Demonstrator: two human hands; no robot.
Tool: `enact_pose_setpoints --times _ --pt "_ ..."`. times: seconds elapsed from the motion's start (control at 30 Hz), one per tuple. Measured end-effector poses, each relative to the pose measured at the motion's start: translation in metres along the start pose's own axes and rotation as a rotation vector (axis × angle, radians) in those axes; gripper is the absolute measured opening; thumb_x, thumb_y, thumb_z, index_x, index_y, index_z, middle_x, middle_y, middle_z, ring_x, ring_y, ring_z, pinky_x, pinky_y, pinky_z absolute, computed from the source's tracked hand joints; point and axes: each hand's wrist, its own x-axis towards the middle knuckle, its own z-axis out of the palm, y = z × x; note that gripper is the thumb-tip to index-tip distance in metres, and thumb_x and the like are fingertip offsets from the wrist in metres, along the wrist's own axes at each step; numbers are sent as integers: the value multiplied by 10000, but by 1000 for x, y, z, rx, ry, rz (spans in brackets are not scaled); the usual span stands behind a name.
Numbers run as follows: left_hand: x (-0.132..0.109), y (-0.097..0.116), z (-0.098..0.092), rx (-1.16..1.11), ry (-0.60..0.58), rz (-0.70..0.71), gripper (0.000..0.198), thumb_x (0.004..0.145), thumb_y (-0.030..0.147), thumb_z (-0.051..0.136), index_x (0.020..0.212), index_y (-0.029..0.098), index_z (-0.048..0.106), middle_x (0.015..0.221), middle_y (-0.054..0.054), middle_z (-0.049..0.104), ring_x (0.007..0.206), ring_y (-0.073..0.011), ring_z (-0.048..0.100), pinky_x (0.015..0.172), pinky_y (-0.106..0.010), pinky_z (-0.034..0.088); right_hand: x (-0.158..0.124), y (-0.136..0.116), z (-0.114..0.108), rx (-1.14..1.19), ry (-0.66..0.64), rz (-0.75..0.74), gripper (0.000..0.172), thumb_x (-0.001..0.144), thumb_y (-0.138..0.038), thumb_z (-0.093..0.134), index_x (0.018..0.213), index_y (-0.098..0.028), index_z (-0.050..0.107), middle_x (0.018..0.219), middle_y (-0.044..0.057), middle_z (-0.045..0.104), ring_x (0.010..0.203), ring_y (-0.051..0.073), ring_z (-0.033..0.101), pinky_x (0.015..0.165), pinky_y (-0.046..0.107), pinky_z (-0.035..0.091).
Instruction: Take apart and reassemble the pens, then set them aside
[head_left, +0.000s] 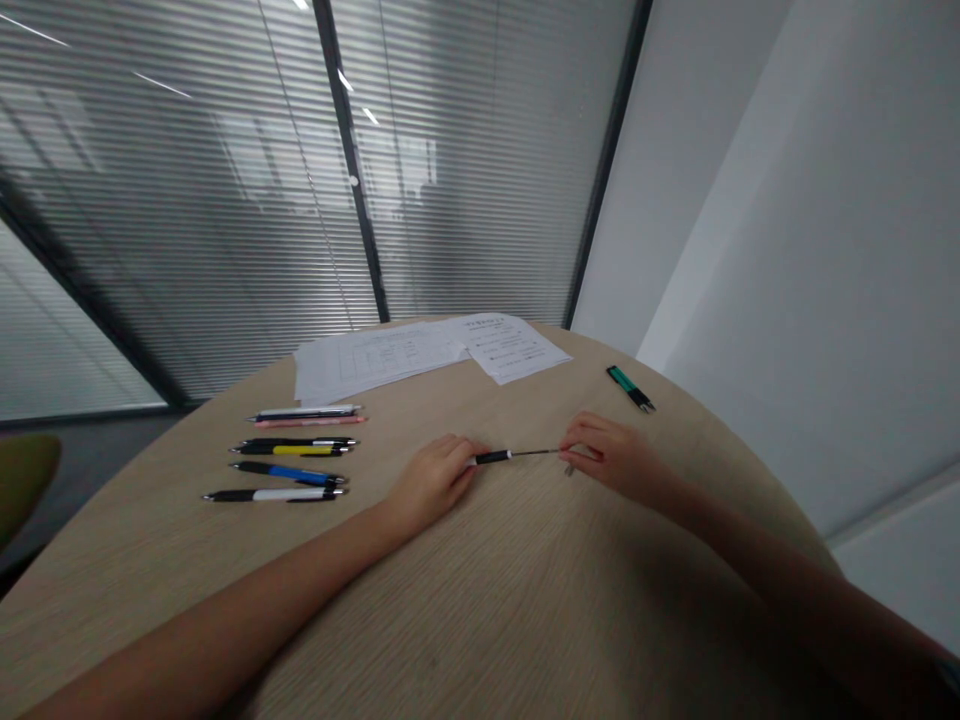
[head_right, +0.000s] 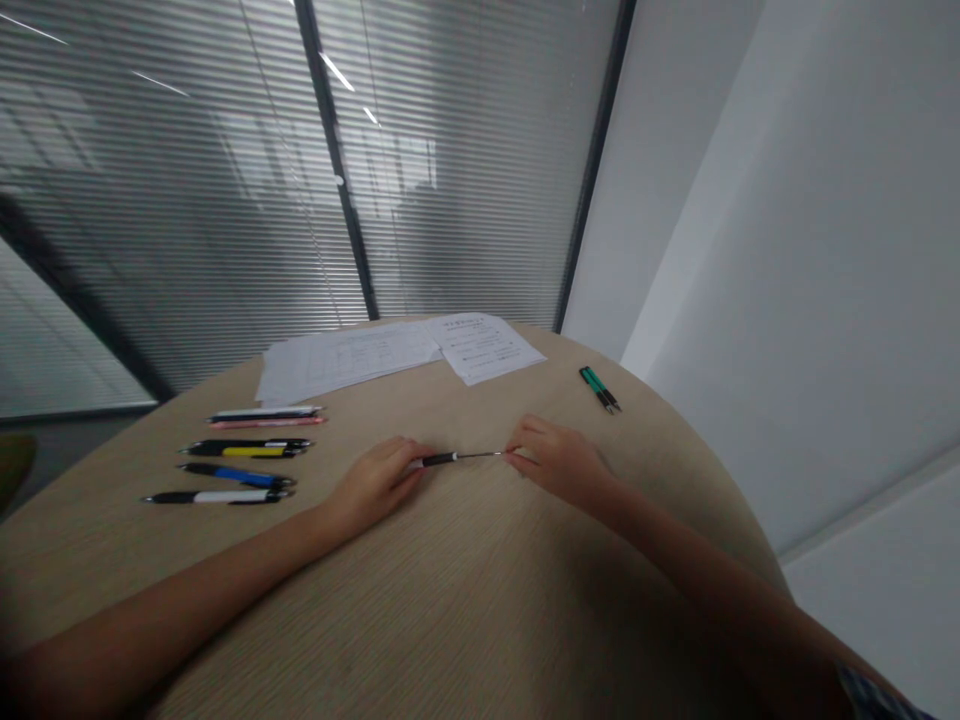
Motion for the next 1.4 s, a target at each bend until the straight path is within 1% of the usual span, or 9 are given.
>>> enact_pose_setpoints --times 0.33,0.53,0.67,0.77,0.87,0.97,1.1,1.23,1.4 --pt "1 1 -2 -31 17 -63 188 791 144 401 950 154 500 831 -59 574 802 -171 526 724 -307 433 1 0 -3 80 35 60 131 788 -263 467 733 -185 557 717 15 541 545 89 451 533 210 358" --pt "2 -3 -1 -54 46 -144 186 781 148 407 939 156 505 844 -65 582 809 -175 533 712 -308 437 4 14 -10 84 72 69 134 785 -272 470 730 -185 556 677 8 521 521 93 423 526 221 352" --pt "2 -6 -1 -70 92 -191 194 766 133 413 938 167 497 855 -50 588 812 -171 537 709 -302 437 4 17 -8 52 21 127 114 773 -259 490 715 -184 554 677 4 527 547 97 445 532 217 358" --pt "3 -7 -1 -66 105 -208 197 764 133 418 943 162 494 858 -51 591 817 -172 537 706 -298 436 2 6 1 -47 -66 160 95 765 -234 501 717 -178 560 725 14 553 589 103 485 546 217 360" --pt "2 -6 -1 -23 76 -182 197 776 140 410 952 158 498 859 -59 592 820 -176 536 709 -305 430 -2 -10 15 -209 -150 162 110 778 -227 487 731 -175 571 762 33 575 626 120 526 522 220 342" --pt "2 -4 0 39 30 -103 198 792 151 393 954 160 508 842 -61 593 821 -182 535 720 -320 419 -5 -23 25 -365 -242 159 151 802 -214 445 737 -168 574 797 59 579 609 126 539 475 224 318" --pt "2 -1 1 98 -13 -14 208 810 152 366 953 160 517 834 -64 595 811 -183 530 729 -332 407 -6 -28 28 -408 -285 163 139 806 -224 448 759 -179 572 815 63 577 611 132 550 456 225 314" --pt "2 0 0 106 -10 25 204 816 154 361 943 147 520 829 -69 594 789 -183 522 725 -327 404 -5 -25 22 -352 -252 203 152 789 -293 486 745 -182 579 829 57 579 588 128 548 458 229 329" --pt "1 2 -1 120 -24 121 205 823 145 350 949 151 511 835 -61 597 774 -169 524 765 -331 374 -7 -26 21 -64 -92 151 141 754 -253 541 869 -188 588 820 31 586 683 128 561 598 226 407"
